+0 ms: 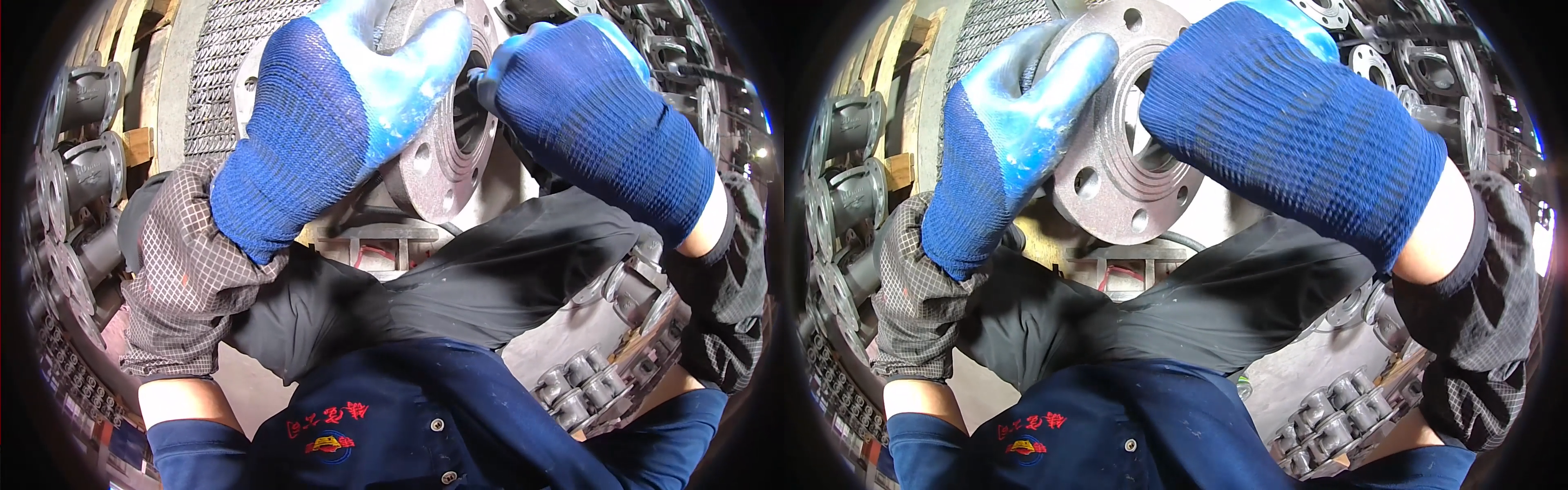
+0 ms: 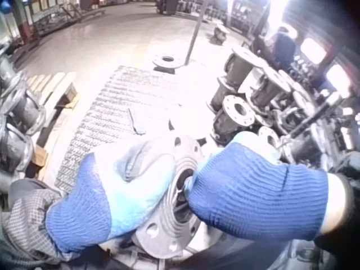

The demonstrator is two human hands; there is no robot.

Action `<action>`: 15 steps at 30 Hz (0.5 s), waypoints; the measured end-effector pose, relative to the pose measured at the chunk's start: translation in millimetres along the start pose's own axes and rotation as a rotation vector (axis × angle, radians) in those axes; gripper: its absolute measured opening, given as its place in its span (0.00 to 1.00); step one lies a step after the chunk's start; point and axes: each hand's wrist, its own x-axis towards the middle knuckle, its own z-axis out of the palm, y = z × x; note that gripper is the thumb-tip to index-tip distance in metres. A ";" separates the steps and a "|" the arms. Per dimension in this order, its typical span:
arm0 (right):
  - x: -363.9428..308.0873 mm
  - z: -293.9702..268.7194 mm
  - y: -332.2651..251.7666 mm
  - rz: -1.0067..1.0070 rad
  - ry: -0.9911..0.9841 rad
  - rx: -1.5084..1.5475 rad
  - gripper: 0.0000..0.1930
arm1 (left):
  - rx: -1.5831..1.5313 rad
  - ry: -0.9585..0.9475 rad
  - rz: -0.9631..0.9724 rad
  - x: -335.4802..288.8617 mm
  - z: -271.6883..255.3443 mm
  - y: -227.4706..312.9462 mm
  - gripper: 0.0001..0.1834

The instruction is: The person uses a small tool to scrape the inner surfaces and flange holes of several metal pipe components while sitting on a fabrication floor, rotating the pieces to reach different areas before setting them aside on a pallet.

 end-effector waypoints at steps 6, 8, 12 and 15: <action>6.5 6.3 -4.2 0.020 -0.101 0.121 0.06 | 0.034 0.010 0.002 0.5 -2.5 -3.6 0.25; -3.3 10.0 -0.6 0.067 -0.070 0.154 0.06 | 0.048 0.004 0.025 -0.2 -2.7 -1.1 0.25; -0.9 11.3 -2.2 0.114 -0.031 0.222 0.06 | 0.104 0.018 0.011 -0.6 -4.5 -4.0 0.25; -0.5 12.4 -0.1 0.145 -0.048 0.253 0.07 | 0.073 -0.002 -0.017 -0.1 -4.9 -2.2 0.25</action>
